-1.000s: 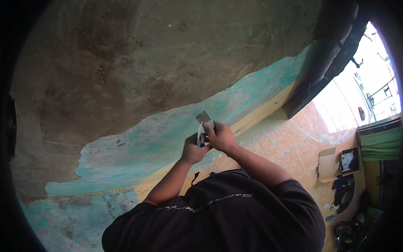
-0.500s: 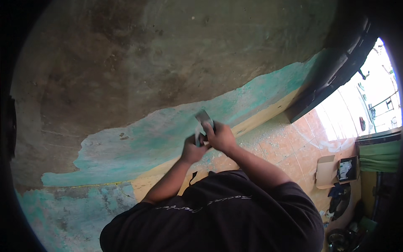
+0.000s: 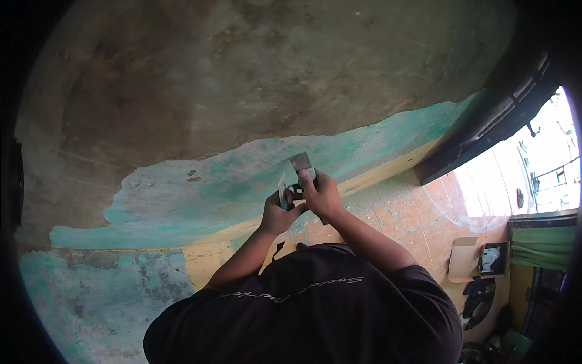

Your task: Scrape old green paint from a ceiling/wall surface using a metal scraper tool.

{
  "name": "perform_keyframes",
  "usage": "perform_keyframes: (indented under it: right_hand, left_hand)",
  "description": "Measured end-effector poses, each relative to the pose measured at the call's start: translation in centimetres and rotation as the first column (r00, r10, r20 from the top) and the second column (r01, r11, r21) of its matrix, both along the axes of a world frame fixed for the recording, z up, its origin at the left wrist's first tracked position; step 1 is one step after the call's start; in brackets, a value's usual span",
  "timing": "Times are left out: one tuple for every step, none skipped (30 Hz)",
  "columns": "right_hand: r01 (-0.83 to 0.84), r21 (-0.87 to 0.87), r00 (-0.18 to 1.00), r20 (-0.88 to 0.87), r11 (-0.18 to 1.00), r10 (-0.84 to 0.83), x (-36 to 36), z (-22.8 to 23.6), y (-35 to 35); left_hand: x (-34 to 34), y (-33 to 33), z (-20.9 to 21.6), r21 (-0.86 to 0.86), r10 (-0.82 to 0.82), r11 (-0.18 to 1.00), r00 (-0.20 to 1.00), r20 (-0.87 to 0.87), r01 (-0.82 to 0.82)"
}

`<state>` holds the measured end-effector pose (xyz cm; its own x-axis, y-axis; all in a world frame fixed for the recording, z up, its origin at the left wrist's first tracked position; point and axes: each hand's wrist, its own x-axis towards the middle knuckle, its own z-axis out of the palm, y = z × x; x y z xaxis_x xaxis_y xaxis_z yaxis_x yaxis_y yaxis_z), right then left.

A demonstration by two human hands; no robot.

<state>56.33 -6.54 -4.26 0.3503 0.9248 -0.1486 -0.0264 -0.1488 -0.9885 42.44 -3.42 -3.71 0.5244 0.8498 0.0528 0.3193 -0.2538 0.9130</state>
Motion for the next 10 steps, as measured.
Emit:
perform_keyframes:
  right_hand:
    - [-0.005,0.012,0.993,-0.115,1.0,0.007,-0.2,0.4,0.3]
    - [-0.009,0.024,0.974,-0.228,1.0,0.014,-0.5,0.7,0.5]
    - [-0.008,0.074,0.971,-0.238,0.997,0.025,-1.1,-0.9,0.9]
    - [-0.011,0.076,0.973,-0.231,0.997,0.028,-1.5,-0.8,0.6]
    - [-0.044,0.085,0.951,-0.302,0.995,0.068,-1.9,-0.5,0.2]
    - [-0.077,0.095,0.923,-0.371,0.993,0.107,-2.3,-0.4,-0.1]
    - [-0.076,0.095,0.925,-0.364,0.993,0.105,-2.8,-0.6,-0.4]
    - [-0.078,0.118,0.911,-0.395,0.99,0.119,-3.3,-0.9,-0.7]
    - [-0.08,0.142,0.896,-0.424,0.987,0.133,-3.6,-1.3,-0.8]
    - [-0.094,0.169,0.914,-0.375,0.981,0.152,-3.9,-1.5,-0.8]
  left_hand:
    - [-0.5,0.2,0.4,-0.045,0.033,0.998,0.999,0.015,-0.032]
    - [-0.9,0.4,0.6,-0.09,0.065,0.994,0.998,0.028,-0.062]
    - [-1.5,0.6,0.1,-0.147,0.073,0.988,0.987,0.144,-0.052]
    - [-2.5,0.7,-0.3,-0.145,0.075,0.988,0.986,0.151,-0.053]
    - [-3.7,0.8,-0.6,-0.125,0.062,0.991,0.992,0.114,-0.047]
    - [-5.0,1.0,-0.9,-0.105,0.048,0.994,0.996,0.077,-0.04]
    - [-6.1,1.0,-1.3,-0.106,0.047,0.994,0.995,0.084,-0.038]
    - [-7.3,1.1,-1.8,-0.089,0.013,0.996,0.996,0.091,-0.004]
    - [-8.4,1.3,-2.3,-0.073,-0.022,0.997,0.995,0.099,0.029]
    - [-9.6,1.4,-2.7,-0.104,-0.068,0.991,0.988,0.136,0.082]
